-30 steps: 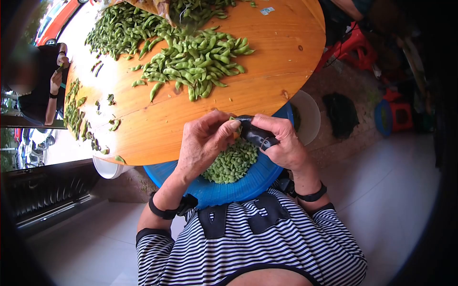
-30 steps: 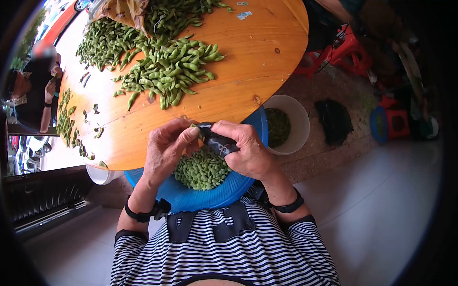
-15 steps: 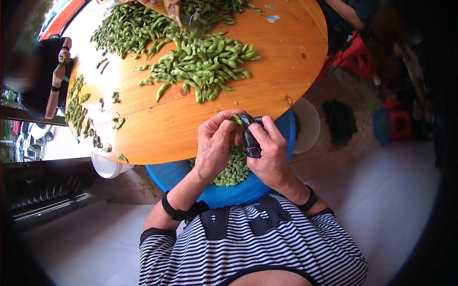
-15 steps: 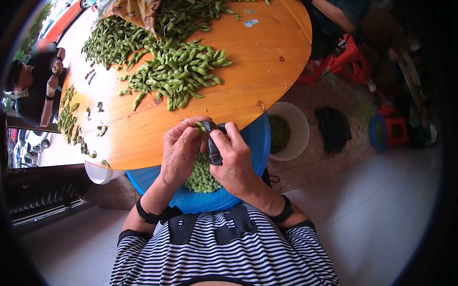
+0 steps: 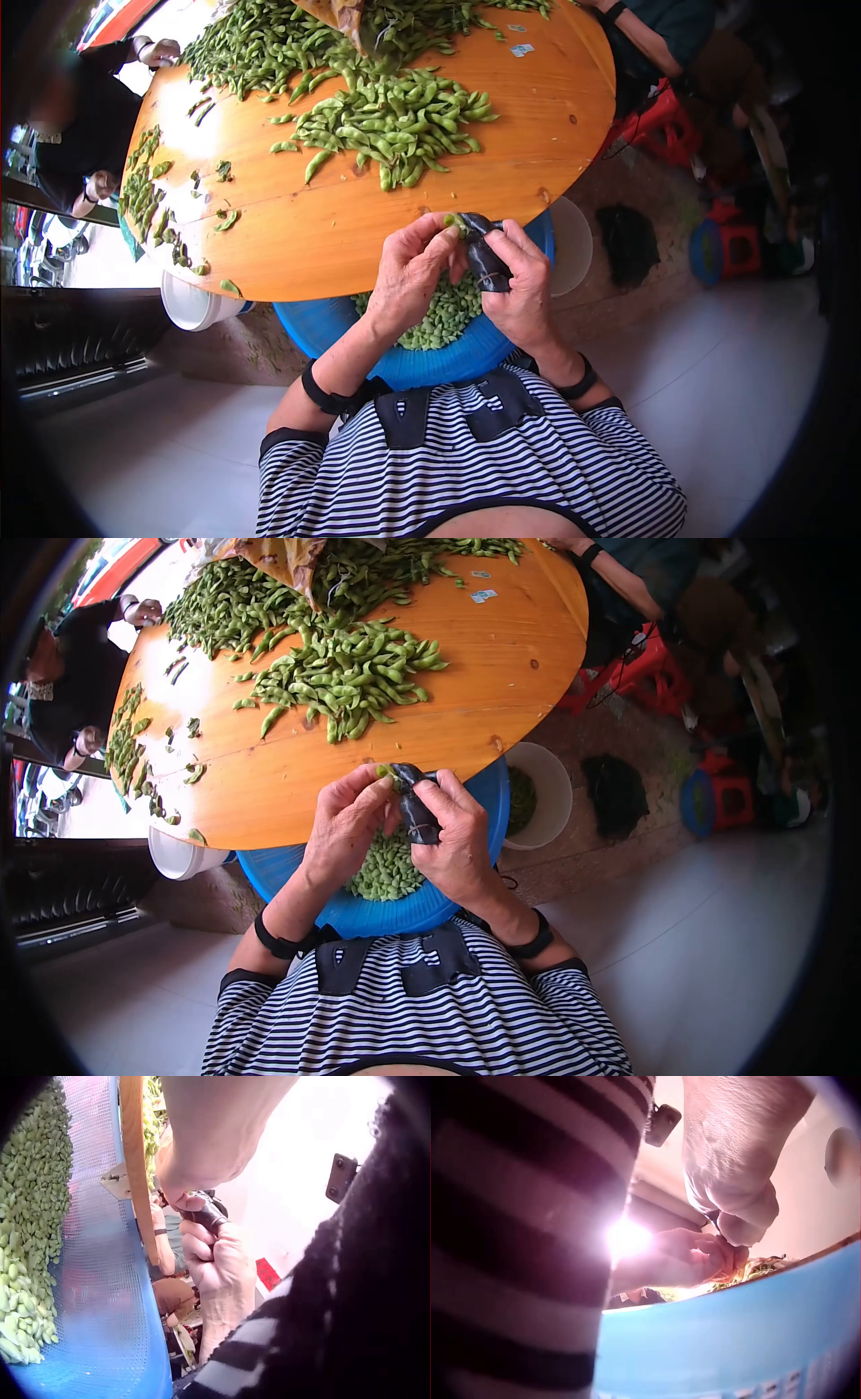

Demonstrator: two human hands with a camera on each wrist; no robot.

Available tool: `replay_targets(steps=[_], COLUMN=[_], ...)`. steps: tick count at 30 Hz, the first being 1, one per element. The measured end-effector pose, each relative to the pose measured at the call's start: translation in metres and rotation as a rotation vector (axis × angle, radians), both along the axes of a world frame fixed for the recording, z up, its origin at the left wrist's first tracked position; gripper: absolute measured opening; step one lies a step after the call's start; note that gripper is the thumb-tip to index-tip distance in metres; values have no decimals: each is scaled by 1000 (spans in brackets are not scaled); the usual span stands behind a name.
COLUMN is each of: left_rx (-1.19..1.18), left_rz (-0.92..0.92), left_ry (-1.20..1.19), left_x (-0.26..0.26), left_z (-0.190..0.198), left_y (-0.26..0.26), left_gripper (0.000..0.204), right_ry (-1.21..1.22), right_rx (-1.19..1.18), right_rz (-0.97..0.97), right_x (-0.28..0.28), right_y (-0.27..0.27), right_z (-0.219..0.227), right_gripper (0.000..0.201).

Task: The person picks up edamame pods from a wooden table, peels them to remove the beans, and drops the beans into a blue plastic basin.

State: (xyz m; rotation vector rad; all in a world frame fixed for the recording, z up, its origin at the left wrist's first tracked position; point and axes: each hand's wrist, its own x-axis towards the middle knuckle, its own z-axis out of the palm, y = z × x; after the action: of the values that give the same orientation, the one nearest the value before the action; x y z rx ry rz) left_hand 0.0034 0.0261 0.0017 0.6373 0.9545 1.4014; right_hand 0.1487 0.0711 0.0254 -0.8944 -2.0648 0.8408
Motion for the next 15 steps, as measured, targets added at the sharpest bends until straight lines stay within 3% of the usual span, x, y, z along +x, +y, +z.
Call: replay_targets(steps=[7, 9, 11, 12, 15], left_rx=[16, 34, 87, 86, 22], left_rz=[-6, 6, -67, -67, -31], left_ry=[-354, -451, -539, -540, -649], left_x=[5, 6, 1, 0, -3], left_z=[-12, -12, -11, -11, -5], left_y=[-1, 0, 2, 2, 1], left_gripper=[21, 25, 31, 31, 51], right_ry=[-10, 107, 136, 177, 288], right_rx=[119, -82, -81, -229, -382], right_rz=[-48, -28, -85, -121, -225], right_x=[-6, -1, 6, 13, 36], right_y=[-5, -1, 5, 9, 17], right_z=[-2, 7, 9, 6, 13], right_gripper=[28, 24, 22, 23, 28])
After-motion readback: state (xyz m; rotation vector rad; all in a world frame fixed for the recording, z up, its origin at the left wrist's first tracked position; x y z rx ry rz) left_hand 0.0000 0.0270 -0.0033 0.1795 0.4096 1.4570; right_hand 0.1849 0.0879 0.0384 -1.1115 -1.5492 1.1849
